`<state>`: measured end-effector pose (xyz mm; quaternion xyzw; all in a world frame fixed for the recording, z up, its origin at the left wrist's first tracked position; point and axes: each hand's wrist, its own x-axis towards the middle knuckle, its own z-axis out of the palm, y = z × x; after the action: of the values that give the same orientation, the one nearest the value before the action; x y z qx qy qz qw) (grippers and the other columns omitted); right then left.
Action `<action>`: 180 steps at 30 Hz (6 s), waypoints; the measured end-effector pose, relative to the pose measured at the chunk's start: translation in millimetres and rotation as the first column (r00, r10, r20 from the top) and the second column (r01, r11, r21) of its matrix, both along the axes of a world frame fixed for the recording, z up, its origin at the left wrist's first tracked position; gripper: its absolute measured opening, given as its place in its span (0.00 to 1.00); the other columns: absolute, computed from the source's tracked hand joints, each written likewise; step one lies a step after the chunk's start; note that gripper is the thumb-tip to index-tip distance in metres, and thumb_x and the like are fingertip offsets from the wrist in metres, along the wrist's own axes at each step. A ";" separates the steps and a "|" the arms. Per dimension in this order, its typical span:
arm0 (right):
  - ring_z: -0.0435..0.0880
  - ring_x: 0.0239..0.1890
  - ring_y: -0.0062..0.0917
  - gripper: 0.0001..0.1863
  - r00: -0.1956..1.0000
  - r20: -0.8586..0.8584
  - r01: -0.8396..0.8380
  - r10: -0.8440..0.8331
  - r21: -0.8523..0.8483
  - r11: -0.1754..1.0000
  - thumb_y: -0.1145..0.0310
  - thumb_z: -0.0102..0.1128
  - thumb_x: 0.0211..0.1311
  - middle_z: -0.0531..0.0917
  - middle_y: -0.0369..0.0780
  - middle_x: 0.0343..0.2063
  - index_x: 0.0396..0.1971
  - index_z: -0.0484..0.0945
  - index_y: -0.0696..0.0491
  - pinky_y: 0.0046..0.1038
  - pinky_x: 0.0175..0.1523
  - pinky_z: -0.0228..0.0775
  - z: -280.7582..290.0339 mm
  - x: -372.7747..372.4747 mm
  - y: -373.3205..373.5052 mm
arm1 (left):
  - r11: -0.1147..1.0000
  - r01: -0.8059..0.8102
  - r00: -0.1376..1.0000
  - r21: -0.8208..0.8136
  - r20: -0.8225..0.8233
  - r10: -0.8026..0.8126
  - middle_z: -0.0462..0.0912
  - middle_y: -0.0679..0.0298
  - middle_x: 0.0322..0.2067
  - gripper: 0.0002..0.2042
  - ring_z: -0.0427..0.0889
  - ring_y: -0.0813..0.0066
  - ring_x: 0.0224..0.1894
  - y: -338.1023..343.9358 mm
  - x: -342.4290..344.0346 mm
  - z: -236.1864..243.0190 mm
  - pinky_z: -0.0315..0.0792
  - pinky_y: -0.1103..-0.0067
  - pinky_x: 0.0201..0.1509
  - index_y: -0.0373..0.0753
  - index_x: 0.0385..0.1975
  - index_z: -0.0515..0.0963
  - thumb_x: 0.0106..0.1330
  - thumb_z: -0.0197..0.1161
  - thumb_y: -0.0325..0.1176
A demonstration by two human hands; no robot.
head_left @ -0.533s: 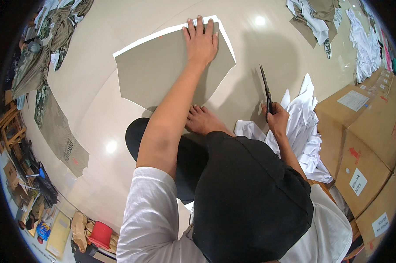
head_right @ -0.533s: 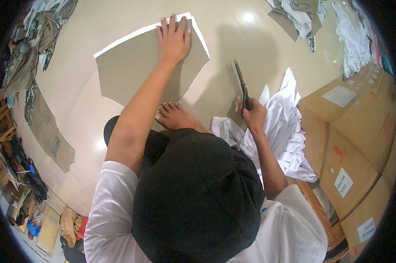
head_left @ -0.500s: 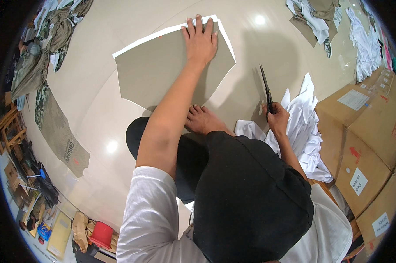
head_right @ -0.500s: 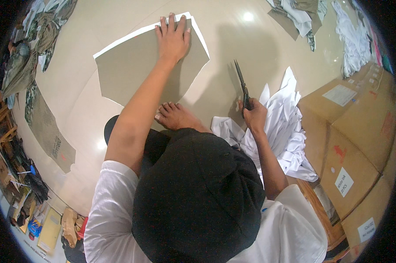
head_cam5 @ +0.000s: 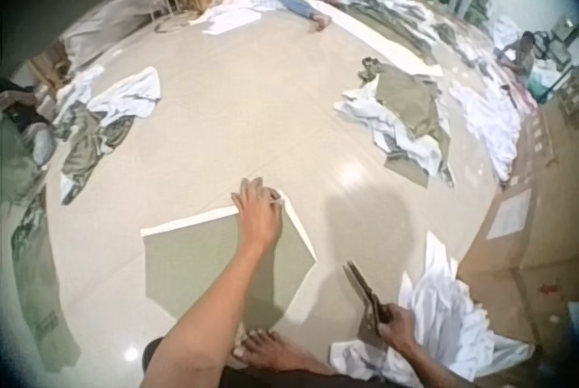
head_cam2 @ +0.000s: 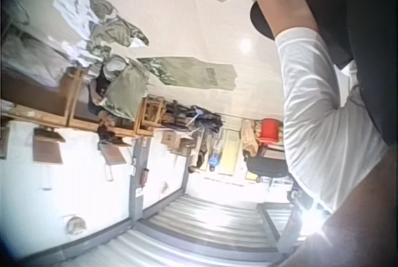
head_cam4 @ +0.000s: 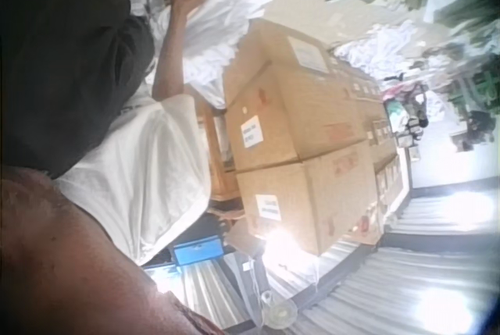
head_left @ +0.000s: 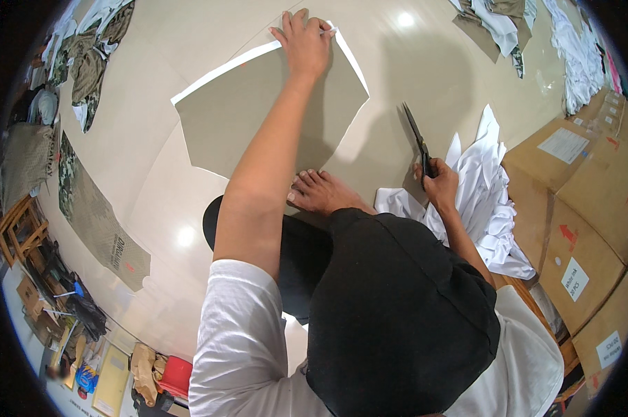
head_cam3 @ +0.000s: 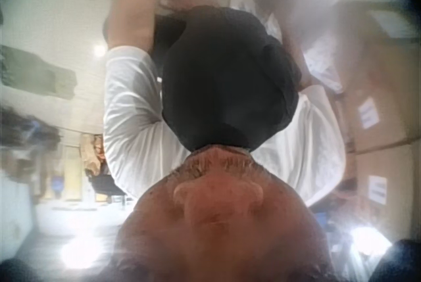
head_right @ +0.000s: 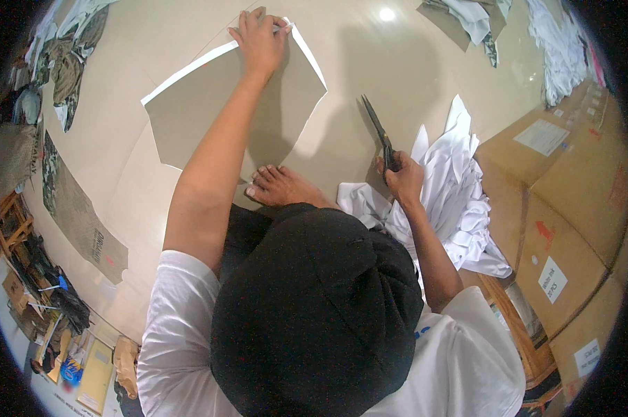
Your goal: The person sits on the floor and uses scissors to cut a piece of beige fabric along a white paper template. They smooth the fabric, align the template, and trim the edges to match the pattern shape.
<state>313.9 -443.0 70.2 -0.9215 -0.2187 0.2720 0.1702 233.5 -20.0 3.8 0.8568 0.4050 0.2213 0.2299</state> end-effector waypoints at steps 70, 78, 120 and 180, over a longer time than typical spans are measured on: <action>0.87 0.26 0.37 0.24 0.999 0.050 -0.005 0.005 0.007 1.000 0.49 0.81 0.61 0.88 0.46 0.24 0.34 0.86 0.58 0.37 0.37 0.78 -12.3 0.6 -8.0 | 0.925 0.378 0.911 0.044 -0.193 -0.364 0.60 0.49 0.83 0.33 0.54 0.39 0.85 -56.2 -90.0 21.5 0.48 0.45 0.87 0.36 0.81 0.64 0.85 0.52 0.51; 0.89 0.27 0.38 0.24 0.999 0.021 0.035 -0.035 0.005 0.999 0.50 0.81 0.61 0.88 0.46 0.24 0.34 0.85 0.58 0.39 0.37 0.78 -17.3 0.3 -8.6 | 0.965 0.193 0.932 0.178 -0.341 -0.124 0.58 0.49 0.84 0.36 0.52 0.32 0.85 -37.5 -110.8 10.1 0.45 0.38 0.86 0.45 0.85 0.61 0.83 0.53 0.56; 0.88 0.28 0.34 0.27 0.982 0.169 -0.094 0.083 0.060 0.994 0.54 0.89 0.55 0.88 0.47 0.26 0.32 0.82 0.61 0.35 0.38 0.80 5.9 16.8 6.4 | 0.622 -0.777 0.543 0.097 -0.396 0.740 0.84 0.56 0.55 0.25 0.81 0.50 0.62 50.7 -308.5 33.5 0.71 0.49 0.66 0.40 0.57 0.82 0.75 0.69 0.55; 0.93 0.41 0.44 0.09 -0.022 0.182 -0.790 0.983 0.599 -0.129 0.73 0.71 0.60 0.93 0.52 0.37 0.38 0.92 0.59 0.42 0.51 0.83 -22.5 -226.1 593.6 | 0.677 -0.726 0.680 -0.117 0.025 0.733 0.86 0.54 0.51 0.19 0.83 0.53 0.58 71.6 -333.6 -0.4 0.77 0.58 0.63 0.44 0.51 0.91 0.68 0.79 0.49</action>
<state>87.8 150.6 47.7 -0.3416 -0.8288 0.3846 0.2200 -100.1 51.6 3.4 0.6037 0.7151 0.3043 0.1780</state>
